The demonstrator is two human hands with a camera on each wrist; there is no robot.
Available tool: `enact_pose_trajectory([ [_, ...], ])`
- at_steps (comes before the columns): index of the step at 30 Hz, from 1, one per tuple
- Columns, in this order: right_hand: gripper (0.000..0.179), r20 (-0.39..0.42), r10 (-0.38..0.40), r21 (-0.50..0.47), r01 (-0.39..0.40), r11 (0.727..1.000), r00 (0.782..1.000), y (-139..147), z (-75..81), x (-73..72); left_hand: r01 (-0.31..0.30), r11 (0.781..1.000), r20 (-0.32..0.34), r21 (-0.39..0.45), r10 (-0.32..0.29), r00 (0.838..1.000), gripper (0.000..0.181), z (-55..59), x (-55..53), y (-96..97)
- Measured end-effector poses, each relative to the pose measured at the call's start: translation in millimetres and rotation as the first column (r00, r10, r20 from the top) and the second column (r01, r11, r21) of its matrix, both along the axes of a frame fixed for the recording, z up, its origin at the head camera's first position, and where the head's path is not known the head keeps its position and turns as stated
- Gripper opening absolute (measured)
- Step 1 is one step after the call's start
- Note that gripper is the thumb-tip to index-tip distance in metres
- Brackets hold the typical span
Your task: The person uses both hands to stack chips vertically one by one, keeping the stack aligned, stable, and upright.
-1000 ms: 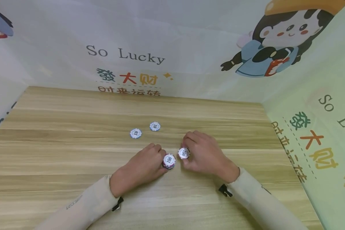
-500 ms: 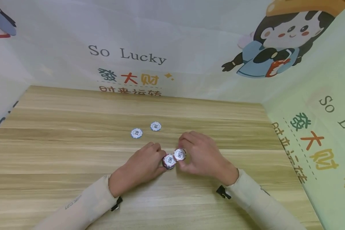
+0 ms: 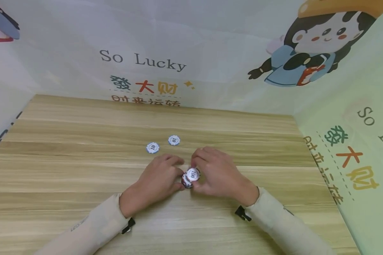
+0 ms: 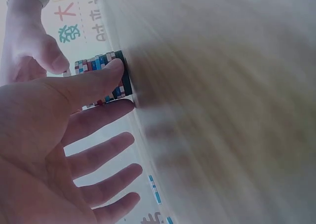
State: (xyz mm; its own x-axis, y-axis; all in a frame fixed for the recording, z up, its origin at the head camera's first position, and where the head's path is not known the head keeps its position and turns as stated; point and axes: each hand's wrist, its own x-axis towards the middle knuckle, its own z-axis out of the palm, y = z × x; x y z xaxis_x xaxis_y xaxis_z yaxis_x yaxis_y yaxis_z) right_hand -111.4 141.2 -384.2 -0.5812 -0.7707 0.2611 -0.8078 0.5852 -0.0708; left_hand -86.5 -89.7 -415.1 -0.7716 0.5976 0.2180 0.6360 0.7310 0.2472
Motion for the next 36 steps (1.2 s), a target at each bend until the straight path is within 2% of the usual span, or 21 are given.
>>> enact_pose_trajectory([
  [6,0.033,0.005,0.018,0.005,-0.018,1.0,1.0,-4.0,-2.5,0.5,0.024,1.0,0.002,0.003,-0.024,1.0,0.03,0.0,-0.6,-3.8],
  [15,0.03,0.002,0.023,0.015,-0.023,1.0,1.0,-4.0,-3.5,0.4,0.045,0.998,0.062,0.038,-0.047,0.997,0.026,1.8,0.1,-3.9],
  [20,0.03,-0.003,0.032,0.012,-0.032,0.999,0.999,-4.4,-3.3,0.2,0.037,0.998,0.078,0.043,-0.041,0.996,0.026,2.1,0.8,-3.7],
  [36,0.029,0.021,0.033,0.017,-0.033,0.999,0.999,-4.4,-4.6,-0.5,0.049,0.998,0.056,0.029,-0.05,0.997,0.024,0.9,0.6,-3.5],
])
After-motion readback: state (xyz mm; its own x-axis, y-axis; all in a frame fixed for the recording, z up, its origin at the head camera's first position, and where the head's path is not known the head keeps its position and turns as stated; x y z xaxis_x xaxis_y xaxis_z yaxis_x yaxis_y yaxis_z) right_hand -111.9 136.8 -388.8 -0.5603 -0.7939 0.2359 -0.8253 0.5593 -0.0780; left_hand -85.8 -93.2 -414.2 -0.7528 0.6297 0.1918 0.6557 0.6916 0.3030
